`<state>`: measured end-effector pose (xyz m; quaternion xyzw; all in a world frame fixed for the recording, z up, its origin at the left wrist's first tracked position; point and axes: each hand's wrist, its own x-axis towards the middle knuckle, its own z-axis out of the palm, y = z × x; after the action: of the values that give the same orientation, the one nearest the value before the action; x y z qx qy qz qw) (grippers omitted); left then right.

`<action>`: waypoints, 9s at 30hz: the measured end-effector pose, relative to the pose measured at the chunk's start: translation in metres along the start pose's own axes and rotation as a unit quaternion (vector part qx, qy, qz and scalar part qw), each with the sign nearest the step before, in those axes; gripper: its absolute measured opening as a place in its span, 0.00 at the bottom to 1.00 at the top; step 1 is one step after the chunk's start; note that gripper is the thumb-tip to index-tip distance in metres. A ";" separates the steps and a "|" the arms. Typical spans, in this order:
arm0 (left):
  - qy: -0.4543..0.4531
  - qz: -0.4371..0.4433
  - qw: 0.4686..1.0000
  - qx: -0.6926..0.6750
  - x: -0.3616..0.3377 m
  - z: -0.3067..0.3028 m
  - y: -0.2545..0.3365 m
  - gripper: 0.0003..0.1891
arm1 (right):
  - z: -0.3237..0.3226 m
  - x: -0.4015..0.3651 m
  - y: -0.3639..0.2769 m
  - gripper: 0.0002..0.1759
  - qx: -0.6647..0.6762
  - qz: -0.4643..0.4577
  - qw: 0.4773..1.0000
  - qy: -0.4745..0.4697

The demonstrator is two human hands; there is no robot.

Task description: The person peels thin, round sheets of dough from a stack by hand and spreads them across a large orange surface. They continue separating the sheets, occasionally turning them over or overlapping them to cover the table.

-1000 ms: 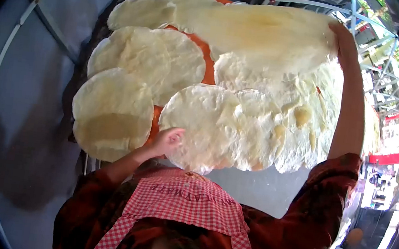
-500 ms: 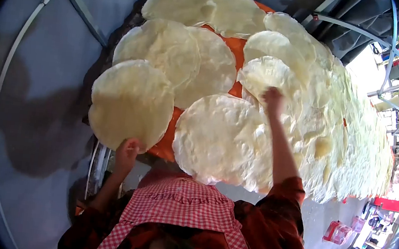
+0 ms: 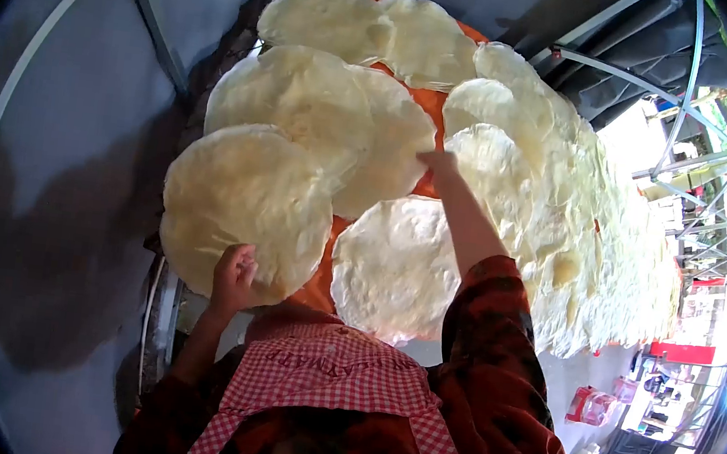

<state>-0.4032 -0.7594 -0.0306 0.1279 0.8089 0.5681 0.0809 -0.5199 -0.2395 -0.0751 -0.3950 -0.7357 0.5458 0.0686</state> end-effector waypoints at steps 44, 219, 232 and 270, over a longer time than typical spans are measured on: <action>0.048 -0.299 0.740 -0.601 -0.007 -0.010 -0.007 0.25 | -0.289 0.108 0.124 0.22 -0.356 -0.033 0.927 0.112; 0.114 -0.182 0.884 -0.415 0.147 -0.058 -0.009 0.05 | 0.189 -0.180 -0.145 0.11 -0.099 -0.335 0.911 -0.219; 0.110 -0.220 0.807 -0.537 0.117 -0.045 0.064 0.14 | 0.207 -0.279 -0.172 0.20 -0.162 -0.470 0.798 -0.340; 0.025 -0.198 0.905 -0.377 0.173 -0.068 0.053 0.15 | 0.204 -0.265 -0.115 0.10 0.128 -0.107 0.938 -0.304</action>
<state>-0.5810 -0.7515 0.0446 -0.0886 0.5452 0.8058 0.2137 -0.5068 -0.5762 0.0304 -0.1164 -0.6832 0.7191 -0.0501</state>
